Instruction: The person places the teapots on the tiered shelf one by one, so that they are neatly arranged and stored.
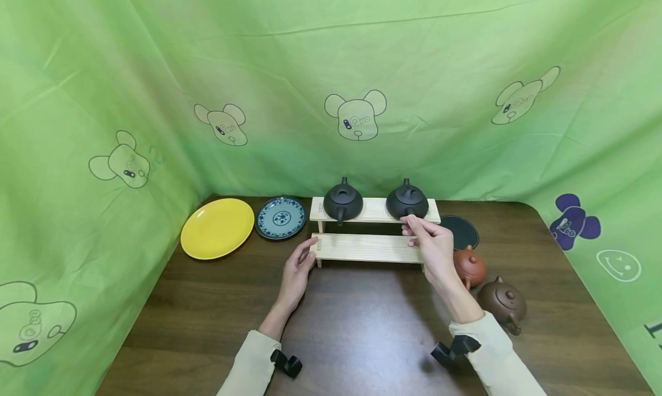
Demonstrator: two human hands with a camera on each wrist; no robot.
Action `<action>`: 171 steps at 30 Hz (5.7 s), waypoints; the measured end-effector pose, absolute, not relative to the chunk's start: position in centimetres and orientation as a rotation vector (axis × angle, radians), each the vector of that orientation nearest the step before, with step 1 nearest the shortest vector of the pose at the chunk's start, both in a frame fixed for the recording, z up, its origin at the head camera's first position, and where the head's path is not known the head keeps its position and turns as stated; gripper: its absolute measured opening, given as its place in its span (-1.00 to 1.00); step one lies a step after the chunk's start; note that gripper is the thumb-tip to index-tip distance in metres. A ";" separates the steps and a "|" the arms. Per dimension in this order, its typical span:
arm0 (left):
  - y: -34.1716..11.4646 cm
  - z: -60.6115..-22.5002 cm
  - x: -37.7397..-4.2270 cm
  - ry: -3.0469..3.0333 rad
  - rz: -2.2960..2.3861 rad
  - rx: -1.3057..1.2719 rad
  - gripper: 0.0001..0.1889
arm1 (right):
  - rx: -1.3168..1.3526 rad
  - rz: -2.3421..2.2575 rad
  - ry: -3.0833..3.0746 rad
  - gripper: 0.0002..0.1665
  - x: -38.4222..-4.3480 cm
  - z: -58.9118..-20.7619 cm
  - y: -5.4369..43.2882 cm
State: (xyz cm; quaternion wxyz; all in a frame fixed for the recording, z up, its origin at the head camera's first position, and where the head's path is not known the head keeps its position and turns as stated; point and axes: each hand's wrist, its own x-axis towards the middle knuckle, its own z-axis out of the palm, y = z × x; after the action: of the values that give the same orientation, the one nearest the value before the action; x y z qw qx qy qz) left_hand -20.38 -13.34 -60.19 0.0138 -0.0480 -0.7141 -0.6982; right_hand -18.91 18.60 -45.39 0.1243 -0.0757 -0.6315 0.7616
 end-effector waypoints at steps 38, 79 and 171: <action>-13.1 -59.2 -19.8 -2.214 -2.132 -0.187 -0.62 | -0.140 2.280 -1.967 -0.76 -18.3 -45.7 19.5; -12.5 -57.6 -18.7 -2.167 -2.075 -0.268 -0.60 | -0.092 2.264 -1.927 -0.79 -13.1 -45.5 24.3; -13.1 -59.5 -20.0 -2.257 -2.169 -0.098 -0.59 | -0.595 2.186 -2.085 -0.59 -0.7 -53.9 38.8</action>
State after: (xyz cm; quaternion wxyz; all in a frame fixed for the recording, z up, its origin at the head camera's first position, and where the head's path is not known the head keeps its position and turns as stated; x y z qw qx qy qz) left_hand -20.01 -13.06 -59.54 0.0048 -0.0313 -0.7206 -0.6926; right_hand -0.71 38.77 -53.85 0.0312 -0.1932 -0.6769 0.7096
